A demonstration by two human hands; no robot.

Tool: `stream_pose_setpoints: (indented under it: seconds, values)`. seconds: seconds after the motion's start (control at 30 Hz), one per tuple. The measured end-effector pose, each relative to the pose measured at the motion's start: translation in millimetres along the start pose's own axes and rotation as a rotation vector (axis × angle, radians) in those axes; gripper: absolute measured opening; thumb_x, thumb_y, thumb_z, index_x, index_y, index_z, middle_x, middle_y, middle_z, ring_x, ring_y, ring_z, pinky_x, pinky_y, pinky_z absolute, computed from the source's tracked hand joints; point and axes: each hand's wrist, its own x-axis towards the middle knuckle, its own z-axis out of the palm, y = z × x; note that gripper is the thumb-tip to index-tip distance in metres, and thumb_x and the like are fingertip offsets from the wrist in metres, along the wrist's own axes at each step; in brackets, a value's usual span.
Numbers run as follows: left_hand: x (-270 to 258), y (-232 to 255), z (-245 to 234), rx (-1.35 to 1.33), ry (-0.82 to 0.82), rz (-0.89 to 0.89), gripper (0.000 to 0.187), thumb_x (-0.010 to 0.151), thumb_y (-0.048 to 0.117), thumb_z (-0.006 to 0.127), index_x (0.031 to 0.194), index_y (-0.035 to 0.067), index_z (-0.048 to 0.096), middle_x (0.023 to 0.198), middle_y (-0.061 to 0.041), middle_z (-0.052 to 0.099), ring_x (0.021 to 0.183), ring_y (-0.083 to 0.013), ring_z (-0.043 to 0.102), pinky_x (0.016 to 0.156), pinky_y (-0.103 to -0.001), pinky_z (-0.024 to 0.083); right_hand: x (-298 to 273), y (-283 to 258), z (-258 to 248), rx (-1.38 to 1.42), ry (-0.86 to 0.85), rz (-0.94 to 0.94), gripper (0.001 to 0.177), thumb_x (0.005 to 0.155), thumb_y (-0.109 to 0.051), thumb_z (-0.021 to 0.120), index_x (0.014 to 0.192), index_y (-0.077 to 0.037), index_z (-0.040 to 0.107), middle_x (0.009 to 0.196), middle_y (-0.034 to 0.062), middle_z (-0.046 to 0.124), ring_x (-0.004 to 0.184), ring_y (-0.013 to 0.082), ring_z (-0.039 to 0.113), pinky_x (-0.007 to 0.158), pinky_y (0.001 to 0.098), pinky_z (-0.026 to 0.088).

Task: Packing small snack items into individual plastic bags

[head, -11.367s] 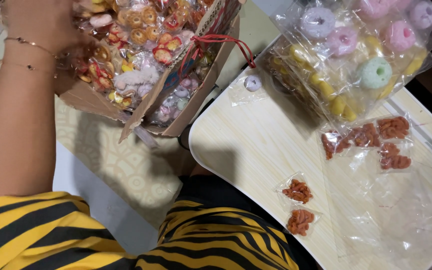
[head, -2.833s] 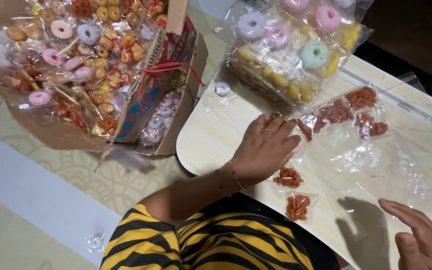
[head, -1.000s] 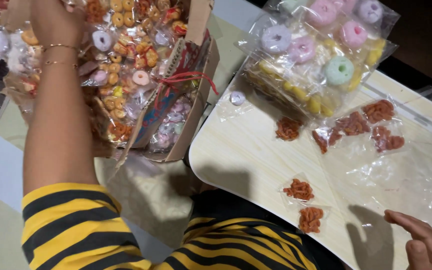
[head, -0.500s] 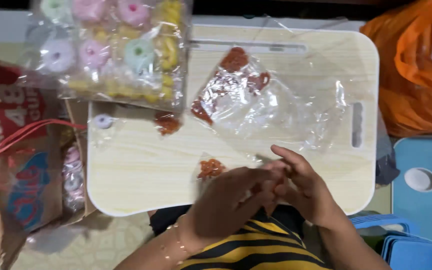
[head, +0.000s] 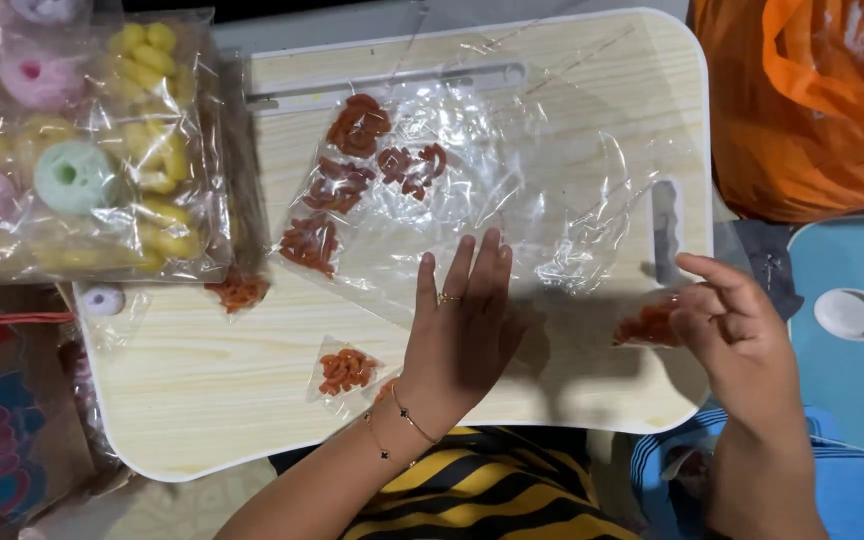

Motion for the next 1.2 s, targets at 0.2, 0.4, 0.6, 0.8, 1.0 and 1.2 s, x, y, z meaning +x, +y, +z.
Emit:
stream_pose_setpoints:
  seconds: [0.2, 0.4, 0.6, 0.8, 1.0, 1.2]
  values:
    - [1, -3, 1, -0.115, -0.034, 0.031, 0.058, 0.103, 0.033, 0.05, 0.154, 0.006, 0.043, 0.162, -0.013, 0.039, 0.15, -0.0329, 0.034, 0.117, -0.059, 0.035, 11, -20, 28, 0.088, -0.212, -0.02, 0.057, 0.094, 0.007, 0.055, 0.148, -0.004, 0.042, 0.108, 0.0276, 0.073, 0.099, 0.0338, 0.077, 0.087, 0.0421, 0.066]
    - [8, -16, -16, -0.403, -0.076, 0.011, 0.052, 0.102, 0.024, 0.052, 0.15, 0.006, 0.044, 0.162, -0.012, 0.04, 0.148, -0.0423, 0.039, 0.116, -0.07, 0.025, 6, -32, 52, 0.078, -0.297, -0.059, 0.043, 0.095, -0.009, 0.06, 0.137, 0.0, 0.05, 0.115, 0.025, 0.077, 0.11, 0.0318, 0.078, 0.088, 0.0348, 0.062]
    - [8, -25, -34, -0.557, -0.01, 0.002, 0.044, 0.103, 0.024, 0.054, 0.143, 0.008, 0.056, 0.157, -0.012, 0.048, 0.143, -0.0428, 0.045, 0.113, -0.071, 0.025, 14, -17, 63, -0.802, -0.134, -0.833, 0.023, 0.093, -0.014, 0.079, 0.115, -0.009, 0.073, 0.111, 0.0054, 0.071, 0.106, 0.0289, 0.07, 0.09, 0.0442, 0.054]
    - [13, -57, -53, -0.532, -0.037, 0.104, 0.06, 0.102, 0.041, 0.054, 0.153, 0.013, 0.042, 0.163, -0.018, 0.038, 0.147, -0.0452, 0.037, 0.119, -0.069, 0.013, 21, -25, 76, -1.41, -0.092, -1.251, 0.038, 0.084, -0.018, 0.076, 0.122, -0.022, 0.071, 0.121, -0.0034, 0.07, 0.104, 0.018, 0.068, 0.087, 0.0339, 0.054]
    - [15, -134, -64, -0.49, -0.263, -0.084, 0.072, 0.105, 0.051, 0.025, 0.162, 0.009, 0.014, 0.167, -0.019, 0.02, 0.153, -0.0386, 0.015, 0.122, -0.057, 0.001, 22, 1, 81, -1.095, -0.198, -0.954, 0.046, 0.093, -0.049, 0.06, 0.136, -0.033, 0.061, 0.135, -0.009, 0.063, 0.13, 0.0228, 0.055, 0.1, 0.0427, 0.041]
    - [5, -157, -11, -0.374, -0.051, -0.04, 0.07, 0.106, 0.051, 0.037, 0.161, 0.009, 0.025, 0.169, -0.014, 0.02, 0.156, -0.0348, 0.015, 0.124, -0.058, 0.005, 21, -9, 99, -1.132, -0.323, -0.831, 0.049, 0.093, -0.048, 0.059, 0.14, -0.036, 0.055, 0.128, -0.0062, 0.059, 0.12, 0.0218, 0.057, 0.098, 0.0451, 0.037]
